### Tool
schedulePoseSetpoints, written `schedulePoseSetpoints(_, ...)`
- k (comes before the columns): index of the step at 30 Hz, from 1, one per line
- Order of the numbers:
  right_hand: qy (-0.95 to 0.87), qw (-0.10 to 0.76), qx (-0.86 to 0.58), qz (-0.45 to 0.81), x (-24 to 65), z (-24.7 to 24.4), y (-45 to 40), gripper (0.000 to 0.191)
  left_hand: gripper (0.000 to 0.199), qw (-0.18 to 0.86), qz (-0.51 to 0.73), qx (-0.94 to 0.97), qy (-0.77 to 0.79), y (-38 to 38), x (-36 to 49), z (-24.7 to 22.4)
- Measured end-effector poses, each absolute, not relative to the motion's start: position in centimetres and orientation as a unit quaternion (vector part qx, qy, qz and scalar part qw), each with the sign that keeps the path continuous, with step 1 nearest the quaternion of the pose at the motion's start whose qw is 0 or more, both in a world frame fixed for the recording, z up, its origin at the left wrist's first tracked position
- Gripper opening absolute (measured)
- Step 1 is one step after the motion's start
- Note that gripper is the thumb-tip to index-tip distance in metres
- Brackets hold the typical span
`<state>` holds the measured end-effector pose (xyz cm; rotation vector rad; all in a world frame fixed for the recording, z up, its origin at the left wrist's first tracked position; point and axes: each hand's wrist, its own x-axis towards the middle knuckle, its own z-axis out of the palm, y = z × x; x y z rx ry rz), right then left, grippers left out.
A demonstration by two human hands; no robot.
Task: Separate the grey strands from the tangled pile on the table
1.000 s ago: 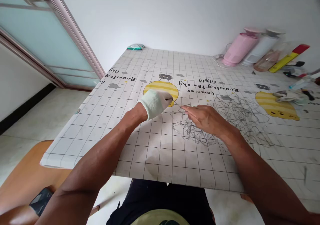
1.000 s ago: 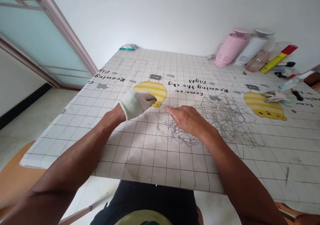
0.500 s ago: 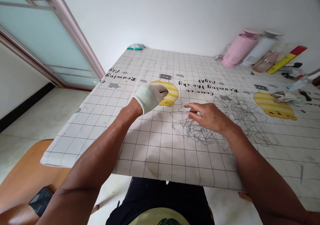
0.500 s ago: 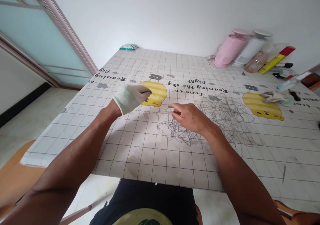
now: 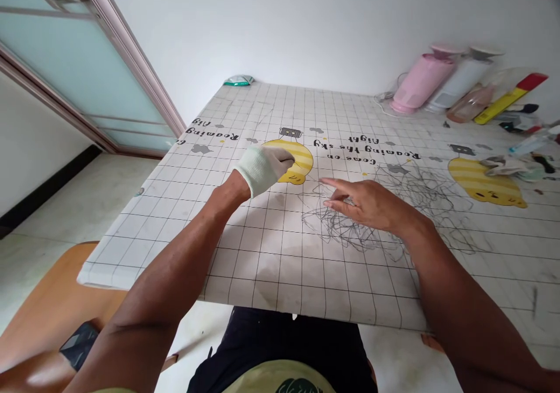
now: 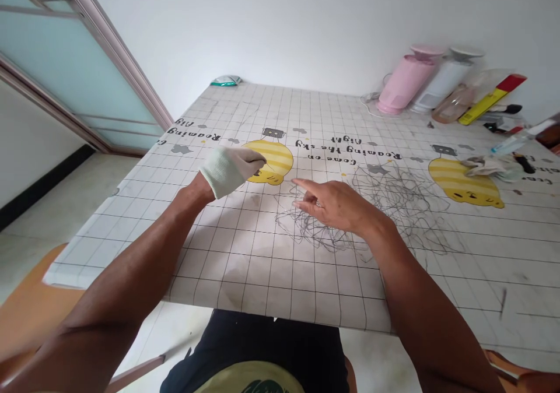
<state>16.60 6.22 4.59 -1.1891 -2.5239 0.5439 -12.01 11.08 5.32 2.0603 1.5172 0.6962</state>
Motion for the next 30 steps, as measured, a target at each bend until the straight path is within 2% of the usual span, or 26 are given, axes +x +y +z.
schedulePoseSetpoints(2,-0.851,0.170,-0.442,0.229,17.1,5.4,6.4,0.059,0.029,0.245,0.257,0.747,0.562,11.1,-12.0,5.5)
schedulePoseSetpoints(6,-0.796,0.280,-0.480,0.238,17.5,6.3,6.7,0.048,0.029,0.245,0.254,0.744,0.567,10.9,-12.0,5.9)
schedulePoseSetpoints(8,-0.794,0.306,-0.473,0.227,17.1,6.1,6.7,0.043,0.030,0.241,0.245,0.747,0.568,10.8,-11.9,5.9)
schedulePoseSetpoints(15,-0.845,0.255,-0.430,0.189,14.2,4.4,5.6,0.022,0.027,0.235,0.229,0.768,0.550,10.6,-11.3,5.5)
schedulePoseSetpoints(18,-0.857,0.231,-0.434,0.157,13.5,4.0,5.3,0.025,0.025,0.238,0.216,0.770,0.551,10.5,-10.9,5.5)
schedulePoseSetpoints(21,-0.842,0.244,-0.451,0.166,13.2,3.8,5.3,0.029,0.026,0.246,0.220,0.762,0.557,10.4,-10.9,5.7)
schedulePoseSetpoints(26,-0.796,0.308,-0.477,0.210,13.3,3.8,5.9,0.029,0.037,0.264,0.385,0.657,0.593,11.1,-12.9,6.9)
schedulePoseSetpoints(30,-0.770,0.330,-0.504,0.210,13.3,4.6,7.1,0.028,0.042,0.200,0.493,0.591,0.606,10.9,-15.3,6.5)
